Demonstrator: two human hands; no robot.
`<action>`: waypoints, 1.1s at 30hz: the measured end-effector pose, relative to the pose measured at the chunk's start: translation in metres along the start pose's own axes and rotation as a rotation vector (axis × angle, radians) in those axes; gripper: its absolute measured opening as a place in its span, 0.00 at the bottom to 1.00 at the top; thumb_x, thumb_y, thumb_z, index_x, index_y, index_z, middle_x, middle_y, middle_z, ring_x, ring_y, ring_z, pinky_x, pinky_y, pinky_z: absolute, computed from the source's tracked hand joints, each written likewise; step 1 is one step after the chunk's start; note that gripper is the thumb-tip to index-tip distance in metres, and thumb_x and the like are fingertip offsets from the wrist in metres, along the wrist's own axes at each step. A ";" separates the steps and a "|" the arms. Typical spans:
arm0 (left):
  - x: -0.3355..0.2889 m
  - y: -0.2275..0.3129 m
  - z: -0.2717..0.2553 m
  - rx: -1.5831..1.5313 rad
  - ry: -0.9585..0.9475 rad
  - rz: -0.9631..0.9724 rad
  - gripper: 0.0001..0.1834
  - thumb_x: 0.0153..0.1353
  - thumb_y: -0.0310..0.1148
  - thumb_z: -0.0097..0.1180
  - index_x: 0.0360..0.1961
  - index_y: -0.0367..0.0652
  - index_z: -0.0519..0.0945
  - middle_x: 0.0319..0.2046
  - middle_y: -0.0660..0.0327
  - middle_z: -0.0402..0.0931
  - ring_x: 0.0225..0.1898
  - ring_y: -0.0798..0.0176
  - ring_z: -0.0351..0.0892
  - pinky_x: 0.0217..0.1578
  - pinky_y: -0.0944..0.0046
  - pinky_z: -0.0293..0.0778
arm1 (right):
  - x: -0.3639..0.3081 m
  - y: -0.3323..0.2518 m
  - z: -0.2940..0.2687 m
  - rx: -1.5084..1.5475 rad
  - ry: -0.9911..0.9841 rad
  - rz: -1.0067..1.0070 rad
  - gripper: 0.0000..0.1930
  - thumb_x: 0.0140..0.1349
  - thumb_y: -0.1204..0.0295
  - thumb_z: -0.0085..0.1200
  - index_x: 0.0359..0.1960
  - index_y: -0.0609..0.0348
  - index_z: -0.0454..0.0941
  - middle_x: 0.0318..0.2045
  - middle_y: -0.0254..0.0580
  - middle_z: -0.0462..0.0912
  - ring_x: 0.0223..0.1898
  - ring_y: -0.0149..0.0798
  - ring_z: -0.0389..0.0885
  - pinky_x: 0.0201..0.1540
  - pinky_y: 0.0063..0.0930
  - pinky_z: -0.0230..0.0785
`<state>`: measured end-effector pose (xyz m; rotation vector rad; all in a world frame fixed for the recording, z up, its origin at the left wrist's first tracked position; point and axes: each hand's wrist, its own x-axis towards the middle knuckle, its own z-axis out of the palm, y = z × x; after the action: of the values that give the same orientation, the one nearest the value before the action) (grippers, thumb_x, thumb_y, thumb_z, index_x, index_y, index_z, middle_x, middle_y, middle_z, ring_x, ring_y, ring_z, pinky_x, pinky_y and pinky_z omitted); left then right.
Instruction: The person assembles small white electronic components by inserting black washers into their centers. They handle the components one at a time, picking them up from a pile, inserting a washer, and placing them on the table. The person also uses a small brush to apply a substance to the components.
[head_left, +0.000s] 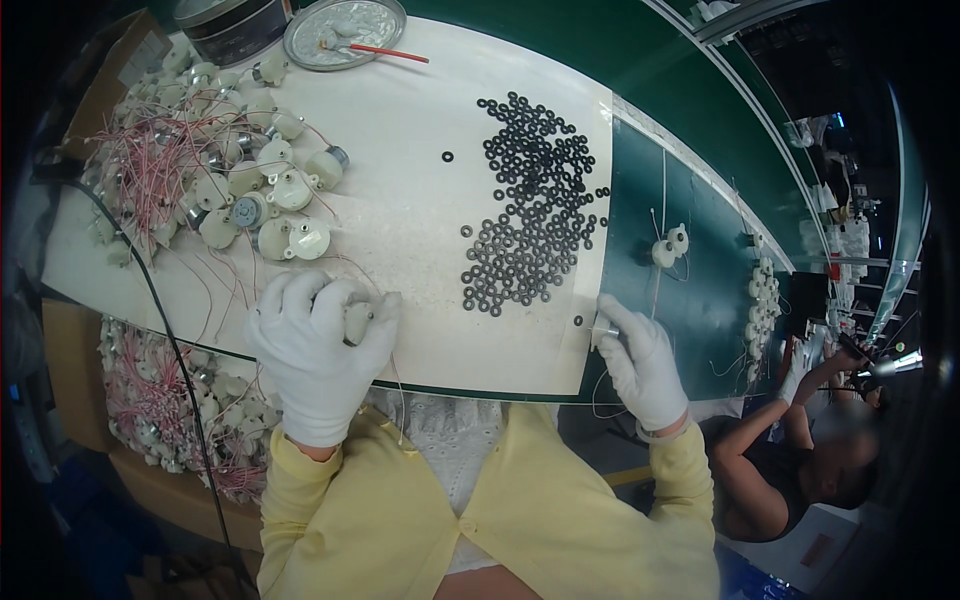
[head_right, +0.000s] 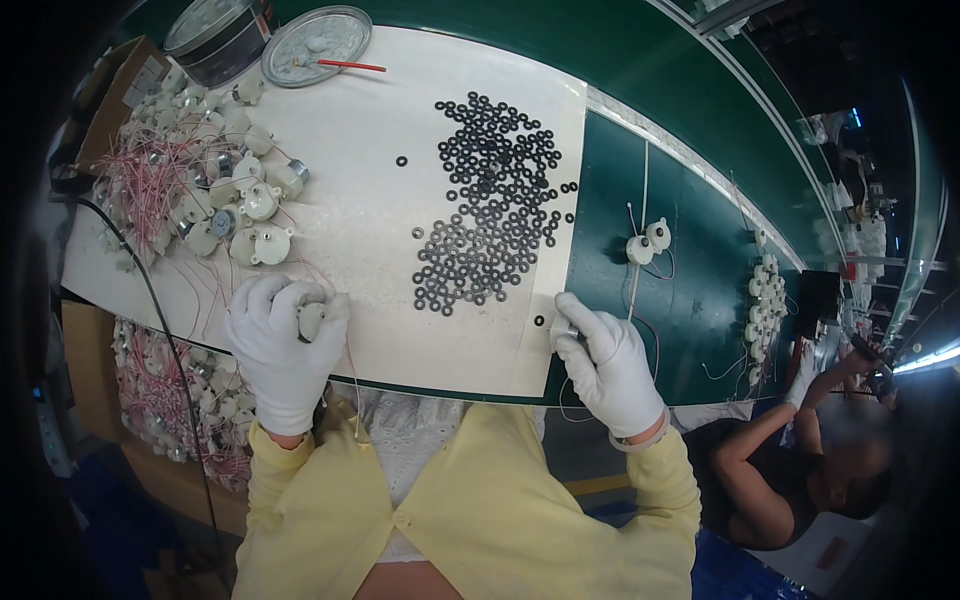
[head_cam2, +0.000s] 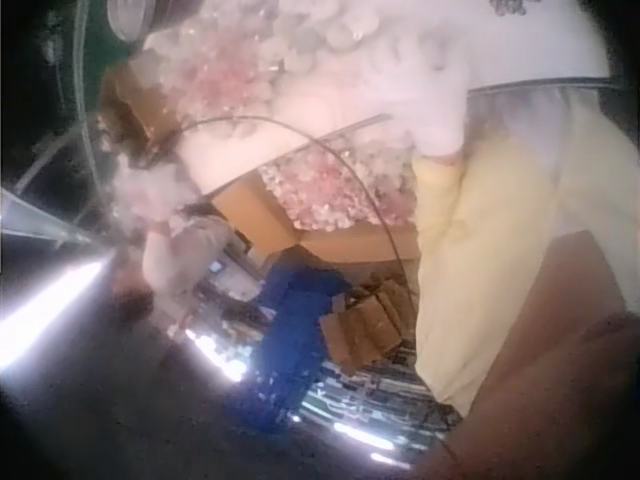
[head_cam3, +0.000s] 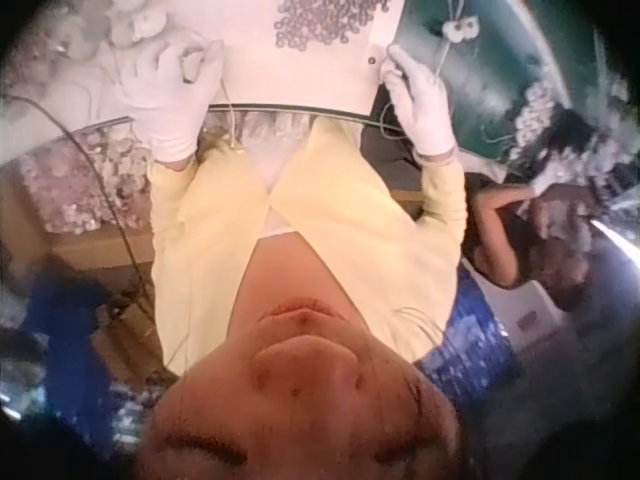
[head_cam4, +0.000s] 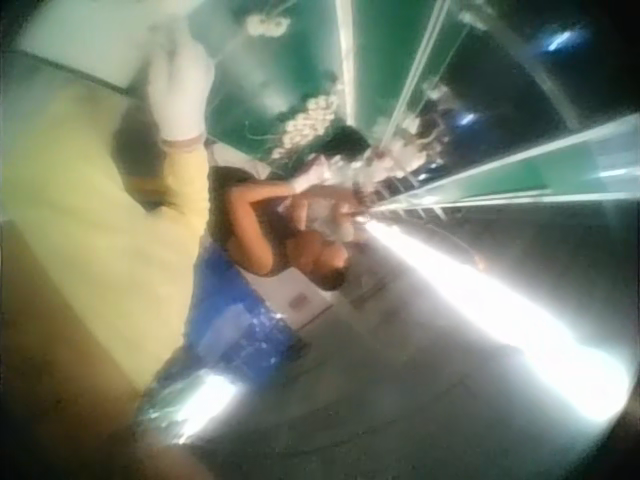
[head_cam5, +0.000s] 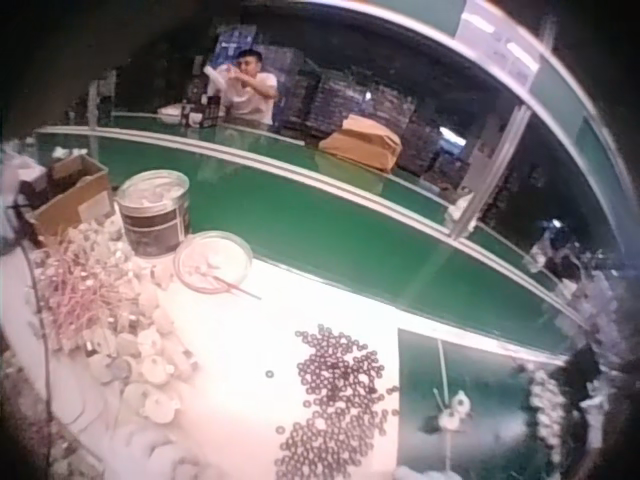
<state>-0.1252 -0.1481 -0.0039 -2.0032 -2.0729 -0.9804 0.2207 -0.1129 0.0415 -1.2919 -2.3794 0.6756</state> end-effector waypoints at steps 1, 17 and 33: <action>-0.001 0.000 0.001 -0.001 0.009 0.001 0.14 0.49 0.36 0.74 0.33 0.53 0.80 0.38 0.63 0.74 0.44 0.50 0.74 0.45 0.49 0.68 | 0.000 0.002 0.000 -0.048 -0.004 -0.023 0.26 0.61 0.80 0.61 0.62 0.60 0.74 0.37 0.39 0.81 0.36 0.45 0.80 0.40 0.39 0.71; 0.002 0.001 0.000 0.010 0.022 -0.002 0.13 0.48 0.36 0.74 0.31 0.54 0.79 0.35 0.64 0.74 0.41 0.52 0.76 0.41 0.49 0.69 | 0.034 -0.016 -0.020 -0.571 -0.137 -0.173 0.22 0.53 0.69 0.69 0.51 0.43 0.79 0.32 0.27 0.79 0.34 0.38 0.78 0.40 0.35 0.65; -0.001 -0.002 0.003 0.051 0.052 0.036 0.17 0.46 0.40 0.76 0.33 0.53 0.78 0.40 0.63 0.75 0.48 0.50 0.76 0.42 0.47 0.71 | 0.050 -0.018 -0.021 -0.739 -0.187 -0.296 0.16 0.55 0.70 0.64 0.47 0.47 0.80 0.25 0.29 0.74 0.29 0.36 0.74 0.35 0.33 0.63</action>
<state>-0.1258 -0.1472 -0.0079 -1.9617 -2.0071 -0.9538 0.1934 -0.0740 0.0730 -1.0957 -3.0334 -0.2149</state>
